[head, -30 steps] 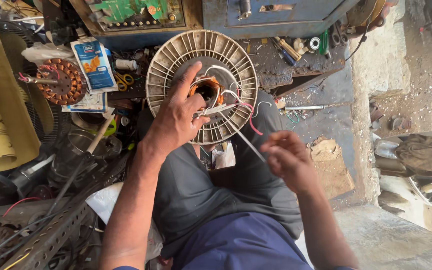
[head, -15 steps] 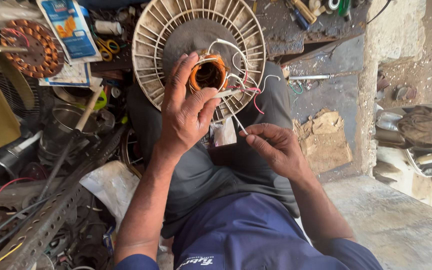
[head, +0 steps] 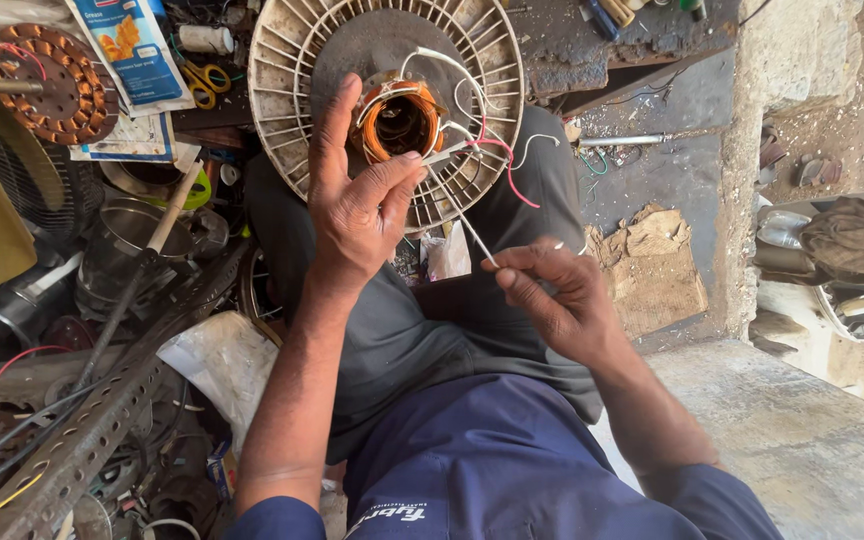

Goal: The person is repairing an electric fan motor by hand. They are seated on the floor with the motor on their lap, using their hands to tie white plastic zip ties around the copper windings to secure them.

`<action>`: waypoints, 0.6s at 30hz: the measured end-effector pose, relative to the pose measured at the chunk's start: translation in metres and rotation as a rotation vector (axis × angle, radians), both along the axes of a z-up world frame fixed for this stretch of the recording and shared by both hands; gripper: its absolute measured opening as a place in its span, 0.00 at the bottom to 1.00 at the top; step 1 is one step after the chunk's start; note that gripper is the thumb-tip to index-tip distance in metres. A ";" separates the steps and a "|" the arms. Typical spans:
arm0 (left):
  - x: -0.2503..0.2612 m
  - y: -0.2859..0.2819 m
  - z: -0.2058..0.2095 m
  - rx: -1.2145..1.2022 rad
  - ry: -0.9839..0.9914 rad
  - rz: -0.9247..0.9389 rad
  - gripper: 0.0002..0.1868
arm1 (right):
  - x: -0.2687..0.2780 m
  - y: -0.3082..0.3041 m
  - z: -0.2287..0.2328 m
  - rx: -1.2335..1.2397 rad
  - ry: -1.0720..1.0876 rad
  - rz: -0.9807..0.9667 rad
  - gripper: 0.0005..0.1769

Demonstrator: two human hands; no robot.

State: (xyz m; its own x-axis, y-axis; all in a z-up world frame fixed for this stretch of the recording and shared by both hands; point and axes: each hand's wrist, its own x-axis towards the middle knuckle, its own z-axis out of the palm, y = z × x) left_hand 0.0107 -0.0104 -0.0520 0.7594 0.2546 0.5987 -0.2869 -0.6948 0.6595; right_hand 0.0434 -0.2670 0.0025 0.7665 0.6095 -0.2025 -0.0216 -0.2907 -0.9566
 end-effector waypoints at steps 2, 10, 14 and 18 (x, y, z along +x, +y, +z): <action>-0.001 0.000 0.008 0.033 0.045 -0.023 0.13 | 0.004 -0.001 0.013 -0.020 -0.203 0.029 0.08; -0.034 -0.034 0.095 0.185 0.160 -0.424 0.25 | 0.013 -0.007 0.045 0.037 -0.055 0.277 0.07; -0.050 -0.003 0.098 -0.039 0.172 -0.314 0.14 | 0.037 -0.019 0.047 0.169 0.105 0.357 0.10; -0.044 0.031 0.070 0.071 0.153 -0.249 0.08 | 0.048 -0.011 0.043 0.018 -0.011 0.403 0.09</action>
State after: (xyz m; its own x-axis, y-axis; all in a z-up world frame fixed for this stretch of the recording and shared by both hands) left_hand -0.0333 0.0207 0.0183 0.8761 0.0104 0.4819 -0.3554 -0.6614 0.6604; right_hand 0.0914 -0.2777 0.0457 0.4670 0.8653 -0.1818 0.1010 -0.2565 -0.9612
